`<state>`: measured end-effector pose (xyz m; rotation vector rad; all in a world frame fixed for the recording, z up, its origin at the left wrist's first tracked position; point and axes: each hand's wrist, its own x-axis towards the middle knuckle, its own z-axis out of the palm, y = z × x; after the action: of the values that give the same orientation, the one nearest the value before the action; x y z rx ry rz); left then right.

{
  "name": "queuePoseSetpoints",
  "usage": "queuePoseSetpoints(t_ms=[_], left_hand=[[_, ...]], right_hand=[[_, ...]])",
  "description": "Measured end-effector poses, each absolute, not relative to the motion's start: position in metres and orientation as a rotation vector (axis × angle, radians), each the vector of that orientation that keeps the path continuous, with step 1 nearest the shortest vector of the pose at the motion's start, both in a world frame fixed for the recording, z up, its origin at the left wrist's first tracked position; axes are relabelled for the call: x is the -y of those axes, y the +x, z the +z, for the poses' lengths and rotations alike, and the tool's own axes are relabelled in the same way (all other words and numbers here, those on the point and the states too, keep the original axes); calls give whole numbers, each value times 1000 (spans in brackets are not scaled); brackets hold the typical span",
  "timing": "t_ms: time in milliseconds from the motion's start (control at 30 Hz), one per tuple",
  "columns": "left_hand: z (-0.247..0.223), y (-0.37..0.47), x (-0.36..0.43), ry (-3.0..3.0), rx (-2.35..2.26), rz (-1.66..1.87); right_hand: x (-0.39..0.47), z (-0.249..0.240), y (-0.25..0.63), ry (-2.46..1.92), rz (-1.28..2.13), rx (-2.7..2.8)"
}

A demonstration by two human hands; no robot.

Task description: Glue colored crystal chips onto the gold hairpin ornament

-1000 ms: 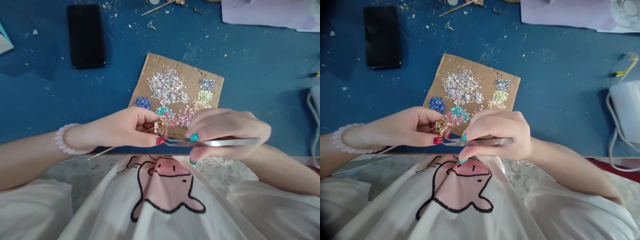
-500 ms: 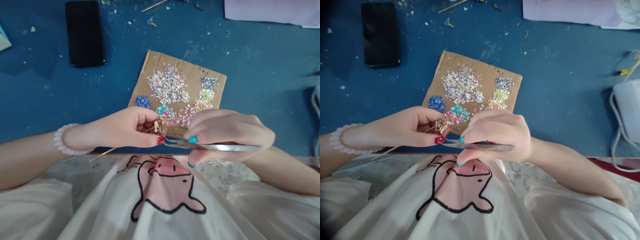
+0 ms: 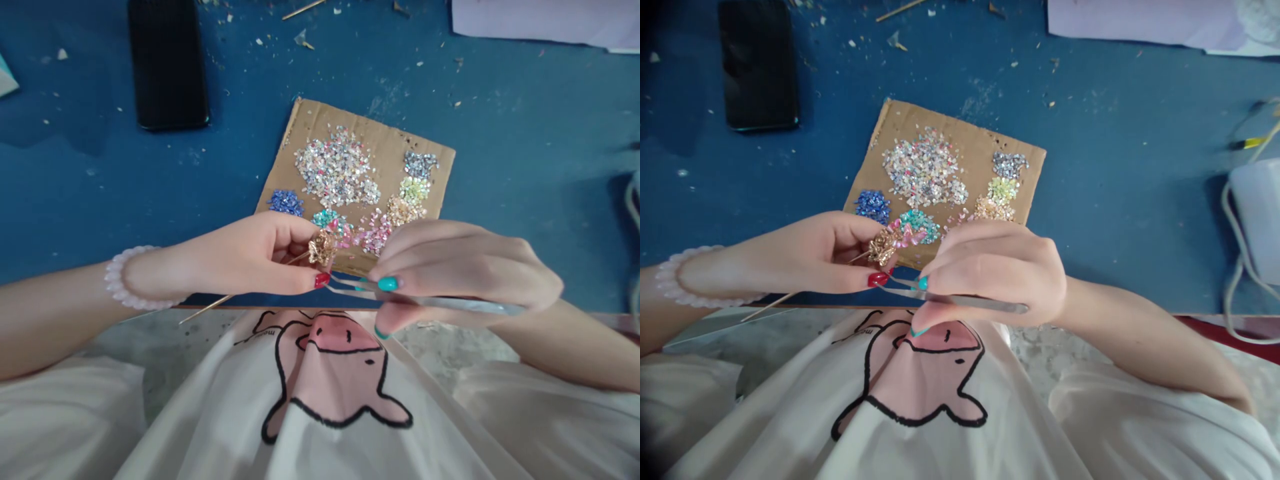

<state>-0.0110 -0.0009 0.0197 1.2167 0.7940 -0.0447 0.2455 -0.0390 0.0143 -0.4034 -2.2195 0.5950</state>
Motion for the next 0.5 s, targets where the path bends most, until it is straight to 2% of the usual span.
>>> queuePoseSetpoints(t_ms=[500], left_hand=[[22,-10,1,1224,-805,-63]], right_hand=[[43,16,246,-445,581,2240]])
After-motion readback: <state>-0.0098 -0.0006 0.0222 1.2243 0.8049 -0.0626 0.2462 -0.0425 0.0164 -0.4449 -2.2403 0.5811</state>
